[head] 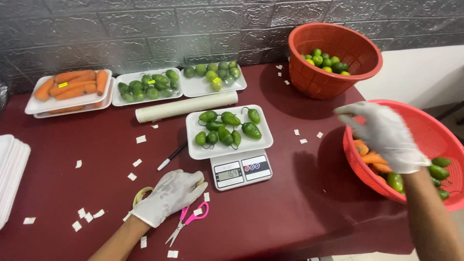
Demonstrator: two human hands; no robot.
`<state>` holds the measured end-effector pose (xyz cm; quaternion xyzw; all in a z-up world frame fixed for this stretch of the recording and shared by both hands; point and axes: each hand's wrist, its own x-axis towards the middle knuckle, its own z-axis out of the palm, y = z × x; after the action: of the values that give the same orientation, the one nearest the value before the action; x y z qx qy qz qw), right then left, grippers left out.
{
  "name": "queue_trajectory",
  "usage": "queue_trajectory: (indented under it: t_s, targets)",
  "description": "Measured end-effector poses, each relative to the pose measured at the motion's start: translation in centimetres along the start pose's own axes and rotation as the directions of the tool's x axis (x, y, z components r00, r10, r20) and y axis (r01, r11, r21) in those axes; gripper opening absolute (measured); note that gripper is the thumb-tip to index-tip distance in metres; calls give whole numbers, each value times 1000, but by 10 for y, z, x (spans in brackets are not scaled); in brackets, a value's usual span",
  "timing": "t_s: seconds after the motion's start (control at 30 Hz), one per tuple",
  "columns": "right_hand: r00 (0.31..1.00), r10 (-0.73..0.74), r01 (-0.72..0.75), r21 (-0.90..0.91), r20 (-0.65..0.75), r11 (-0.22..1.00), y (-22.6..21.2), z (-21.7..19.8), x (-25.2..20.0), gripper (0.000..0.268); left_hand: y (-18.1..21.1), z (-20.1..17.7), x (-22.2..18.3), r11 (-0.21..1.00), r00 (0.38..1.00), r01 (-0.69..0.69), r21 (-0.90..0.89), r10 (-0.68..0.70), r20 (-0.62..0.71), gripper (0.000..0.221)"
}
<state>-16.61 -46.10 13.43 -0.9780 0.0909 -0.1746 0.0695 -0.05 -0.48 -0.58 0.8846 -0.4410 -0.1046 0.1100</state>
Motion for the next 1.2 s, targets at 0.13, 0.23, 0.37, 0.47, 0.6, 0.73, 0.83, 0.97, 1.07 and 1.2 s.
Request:
queue_trajectory:
  t_s: [0.13,0.23,0.37,0.47,0.6,0.73,0.83,0.97,1.07,1.2]
  targets:
    - [811,558,-516,-235,174,823,43,-35,-21,30,1,-1,1,1000,1000,16,14,-17,13,30]
    - [656,711,-634,-326,252,701,138,-17,-27,33,3,-3,1,999,999,37,13,-37,21,29]
    - [479,792,-653,-450,377,609,196,10,-30,58,3,-3,2,998,998,57,16,-57,33,30]
    - [528,738,-702,-274,419,658,209,29,-41,55,0,0,4,997,996,63,36,-65,61,33]
    - [595,739,-687,-277,317,672,232,40,-41,69,0,1,4,998,997,51,39,-53,48,32]
    - [581,759,-735,-212,293,644,228,41,-34,71,-2,2,4,998,998,46,34,-47,39,33]
    - [630,732,-694,-236,258,680,239,48,-35,59,-3,6,3,999,1000,19,40,-19,12,34]
    - [809,559,-588,254,185,768,211,34,-50,53,-1,2,3,999,999,25,38,-26,25,33]
    - [672,736,-738,-3,87,674,227,34,-43,71,-3,4,3,999,1000,2,37,-2,0,33]
    - [780,619,-621,9,-93,783,203,15,-34,61,-3,3,3,999,1000,4,38,-3,-16,35]
